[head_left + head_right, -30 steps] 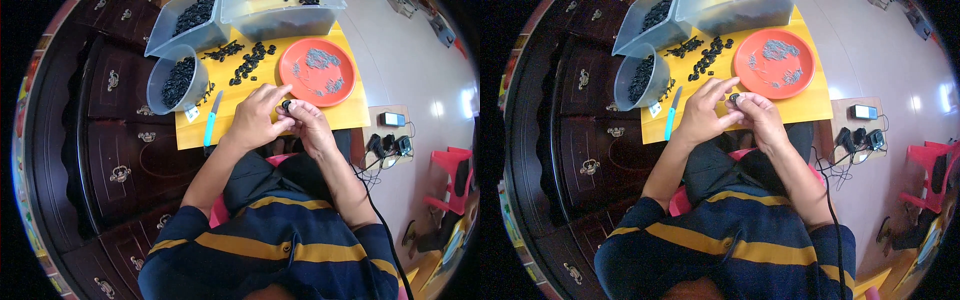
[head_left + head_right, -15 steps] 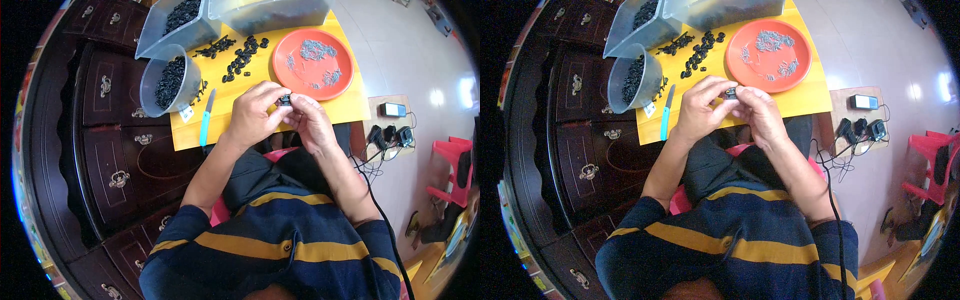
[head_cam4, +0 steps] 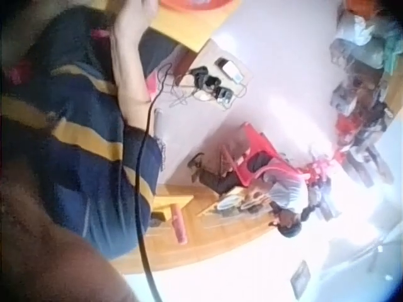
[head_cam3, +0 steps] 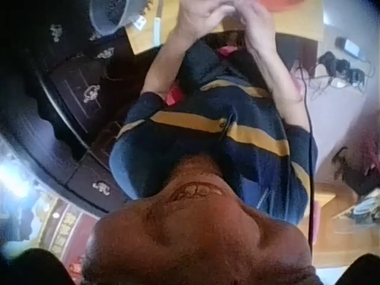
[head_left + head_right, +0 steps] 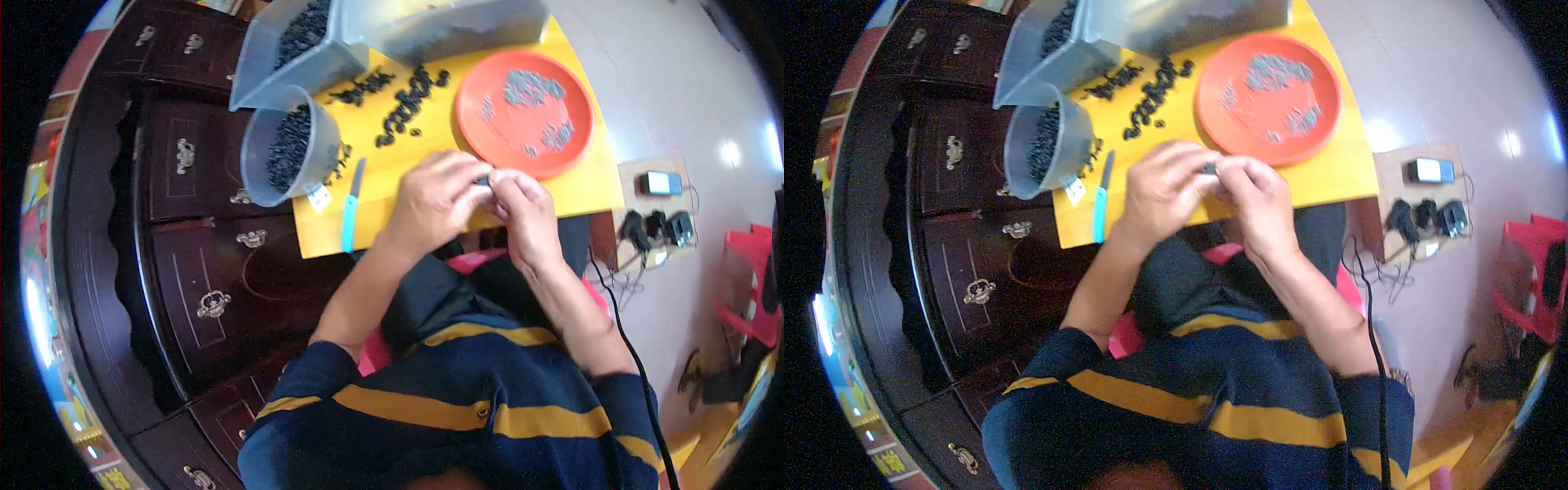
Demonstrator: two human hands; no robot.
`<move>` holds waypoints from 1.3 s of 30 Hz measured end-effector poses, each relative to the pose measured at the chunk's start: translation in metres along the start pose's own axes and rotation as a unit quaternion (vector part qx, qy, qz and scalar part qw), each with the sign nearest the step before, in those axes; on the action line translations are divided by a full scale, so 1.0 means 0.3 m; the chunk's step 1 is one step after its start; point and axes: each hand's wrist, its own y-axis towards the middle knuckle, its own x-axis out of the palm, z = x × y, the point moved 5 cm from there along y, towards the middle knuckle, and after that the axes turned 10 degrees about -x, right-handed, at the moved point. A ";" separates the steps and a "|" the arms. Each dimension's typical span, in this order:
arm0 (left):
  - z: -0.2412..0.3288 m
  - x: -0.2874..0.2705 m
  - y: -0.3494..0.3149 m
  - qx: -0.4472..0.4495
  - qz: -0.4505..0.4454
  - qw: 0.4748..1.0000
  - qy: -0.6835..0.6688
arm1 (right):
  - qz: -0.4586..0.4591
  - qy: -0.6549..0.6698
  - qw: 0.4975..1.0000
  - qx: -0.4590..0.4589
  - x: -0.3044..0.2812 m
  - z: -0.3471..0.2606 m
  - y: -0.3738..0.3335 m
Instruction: The person trims small plastic components using a knife and assembles the plastic parts together by hand.
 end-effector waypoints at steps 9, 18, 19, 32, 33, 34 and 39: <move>0.007 0.010 -0.006 -0.015 -0.036 0.999 -0.003 | 0.026 0.023 0.999 -0.008 -0.034 0.015 -0.024; 0.063 -0.013 0.019 -0.004 -0.028 0.999 0.045 | 0.021 0.030 0.999 -0.038 -0.022 -0.007 -0.014; 0.070 -0.012 0.018 0.005 -0.026 0.999 0.043 | 0.020 0.033 0.998 -0.046 -0.017 -0.012 -0.014; 0.074 -0.009 0.002 0.031 0.006 0.997 0.064 | 0.015 0.005 0.998 -0.061 -0.006 -0.034 -0.018; 0.076 -0.008 0.003 0.043 0.008 0.997 0.065 | 0.016 -0.002 0.998 -0.066 -0.007 -0.038 -0.017; 0.080 -0.008 0.004 0.055 0.010 0.996 0.067 | 0.017 0.000 0.998 -0.066 -0.008 -0.040 -0.012; 0.114 -0.017 0.029 0.021 -0.018 0.998 0.060 | 0.017 0.023 0.996 -0.083 -0.021 -0.040 -0.005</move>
